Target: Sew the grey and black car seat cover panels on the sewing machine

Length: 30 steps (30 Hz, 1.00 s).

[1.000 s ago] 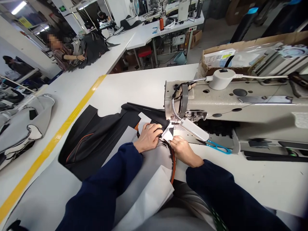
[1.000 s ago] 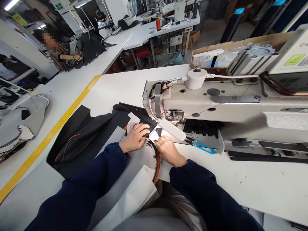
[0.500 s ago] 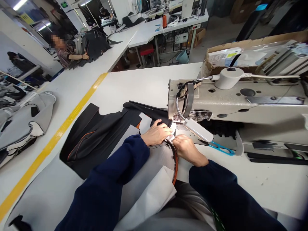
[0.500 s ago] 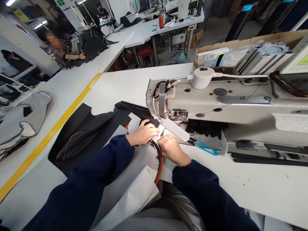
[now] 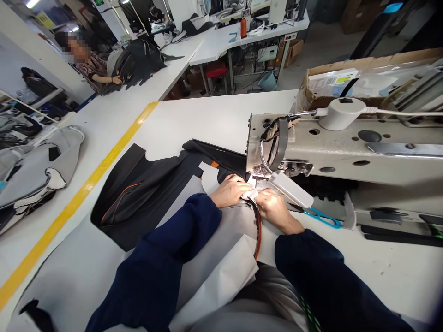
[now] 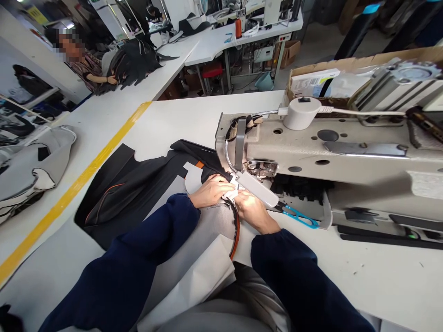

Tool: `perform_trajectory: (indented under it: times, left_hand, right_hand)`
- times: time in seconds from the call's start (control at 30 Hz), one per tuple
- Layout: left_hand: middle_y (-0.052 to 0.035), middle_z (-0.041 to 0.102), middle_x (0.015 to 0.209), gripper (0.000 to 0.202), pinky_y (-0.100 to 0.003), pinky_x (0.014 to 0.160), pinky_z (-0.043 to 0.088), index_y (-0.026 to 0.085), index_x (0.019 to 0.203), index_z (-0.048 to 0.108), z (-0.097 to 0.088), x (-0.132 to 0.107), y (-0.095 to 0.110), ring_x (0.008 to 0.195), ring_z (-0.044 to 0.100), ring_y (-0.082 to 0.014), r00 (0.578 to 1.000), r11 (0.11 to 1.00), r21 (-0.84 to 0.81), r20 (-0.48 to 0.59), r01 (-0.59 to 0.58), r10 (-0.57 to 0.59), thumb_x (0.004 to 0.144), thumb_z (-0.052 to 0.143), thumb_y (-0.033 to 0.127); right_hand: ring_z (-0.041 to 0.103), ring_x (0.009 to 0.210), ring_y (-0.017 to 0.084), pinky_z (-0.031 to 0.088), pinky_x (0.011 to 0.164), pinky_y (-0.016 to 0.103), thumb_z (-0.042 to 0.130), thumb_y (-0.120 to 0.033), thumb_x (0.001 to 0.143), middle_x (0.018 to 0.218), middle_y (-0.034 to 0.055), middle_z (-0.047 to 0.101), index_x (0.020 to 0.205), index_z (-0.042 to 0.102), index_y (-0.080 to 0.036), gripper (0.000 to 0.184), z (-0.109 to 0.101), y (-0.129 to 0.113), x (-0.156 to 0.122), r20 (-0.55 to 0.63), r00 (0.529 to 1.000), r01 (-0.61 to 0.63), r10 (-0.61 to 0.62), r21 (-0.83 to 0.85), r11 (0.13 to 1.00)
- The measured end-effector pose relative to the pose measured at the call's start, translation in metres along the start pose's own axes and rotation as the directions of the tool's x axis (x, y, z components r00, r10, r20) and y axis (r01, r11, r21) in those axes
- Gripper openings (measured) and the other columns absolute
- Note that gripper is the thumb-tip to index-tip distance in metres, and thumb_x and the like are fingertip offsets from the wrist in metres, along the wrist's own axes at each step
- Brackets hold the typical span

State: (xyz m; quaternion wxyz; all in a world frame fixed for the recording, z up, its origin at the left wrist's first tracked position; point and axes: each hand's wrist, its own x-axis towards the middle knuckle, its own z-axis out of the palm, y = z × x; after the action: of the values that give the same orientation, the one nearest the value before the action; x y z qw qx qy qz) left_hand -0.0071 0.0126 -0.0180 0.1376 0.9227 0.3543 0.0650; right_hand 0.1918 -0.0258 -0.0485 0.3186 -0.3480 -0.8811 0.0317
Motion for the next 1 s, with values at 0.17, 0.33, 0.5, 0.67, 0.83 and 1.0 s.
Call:
perform_trajectory:
  times: [0.17, 0.33, 0.5, 0.67, 0.83, 1.0]
  left_hand:
    - [0.0021, 0.056, 0.134, 0.04, -0.038, 0.112, 0.023, 0.025, 0.126, 0.057, 0.002, 0.002, -0.002, 0.12, 0.046, -0.0166, 1.0, 1.0, -0.018, -0.004, -0.009, 0.009, 0.09, 0.043, 0.014]
    - [0.0003, 0.057, 0.132, 0.044, -0.039, 0.114, 0.02, 0.025, 0.126, 0.057, 0.0, -0.01, 0.003, 0.121, 0.046, -0.0151, 1.0, 0.994, -0.11, -0.018, 0.013, -0.015, 0.088, 0.041, 0.01]
    - [-0.0007, 0.06, 0.125, 0.035, -0.042, 0.114, 0.02, 0.027, 0.121, 0.059, 0.006, -0.025, 0.01, 0.117, 0.049, -0.017, 0.994, 0.985, -0.17, -0.106, -0.01, -0.008, 0.091, 0.044, 0.017]
    - [-0.001, 0.064, 0.111, 0.024, -0.041, 0.113, 0.019, 0.024, 0.11, 0.062, 0.009, -0.018, 0.004, 0.108, 0.051, -0.0165, 0.982, 0.982, -0.186, -0.189, -0.035, -0.001, 0.091, 0.048, 0.017]
    - [-0.0024, 0.064, 0.099, 0.02, -0.041, 0.108, 0.024, 0.02, 0.092, 0.063, 0.007, -0.009, -0.004, 0.1, 0.05, -0.0175, 0.986, 0.991, -0.121, -0.159, -0.064, 0.044, 0.09, 0.044, 0.013]
    - [-0.0033, 0.063, 0.1, 0.018, -0.043, 0.109, 0.022, 0.019, 0.09, 0.062, 0.012, -0.005, -0.005, 0.103, 0.049, -0.0189, 0.973, 0.987, -0.103, -0.21, -0.12, 0.096, 0.088, 0.045, 0.015]
  right_hand:
    - [0.059, 0.068, 0.016, 0.043, 0.072, 0.028, 0.045, -0.007, 0.083, 0.069, 0.0039, 0.066, 0.06, 0.052, -0.019, 0.027, 0.0, 0.007, 0.001, 0.025, 0.999, -0.032, 0.031, 0.044, 0.999]
    - [0.061, 0.082, 0.019, 0.044, 0.076, 0.03, 0.045, -0.01, 0.087, 0.085, 0.0068, 0.069, 0.074, 0.06, -0.019, 0.022, 0.003, 0.013, -0.001, 0.039, 0.997, -0.064, 0.06, 0.114, 0.991]
    - [0.058, 0.083, 0.021, 0.045, 0.074, 0.031, 0.042, -0.012, 0.089, 0.082, 0.0076, 0.065, 0.07, 0.057, -0.02, 0.026, 0.0, 0.008, -0.01, 0.119, 0.98, -0.183, 0.159, 0.229, 0.956]
    - [0.059, 0.079, 0.019, 0.046, 0.072, 0.03, 0.042, -0.016, 0.088, 0.081, 0.004, 0.065, 0.076, 0.059, -0.021, 0.022, -0.001, 0.001, -0.001, 0.151, 0.952, -0.305, 0.266, 0.437, 0.846]
    - [0.053, 0.062, 0.015, 0.041, 0.061, 0.026, 0.04, -0.016, 0.085, 0.066, 0.001, 0.058, 0.062, 0.049, -0.021, 0.026, 0.006, 0.007, 0.01, 0.168, 0.942, -0.337, 0.292, 0.468, 0.817]
    - [0.046, 0.061, 0.014, 0.037, 0.061, 0.026, 0.038, -0.015, 0.086, 0.063, -0.0005, 0.049, 0.063, 0.044, -0.022, 0.025, 0.005, 0.016, 0.001, 0.186, 0.947, -0.312, 0.26, 0.357, 0.88]
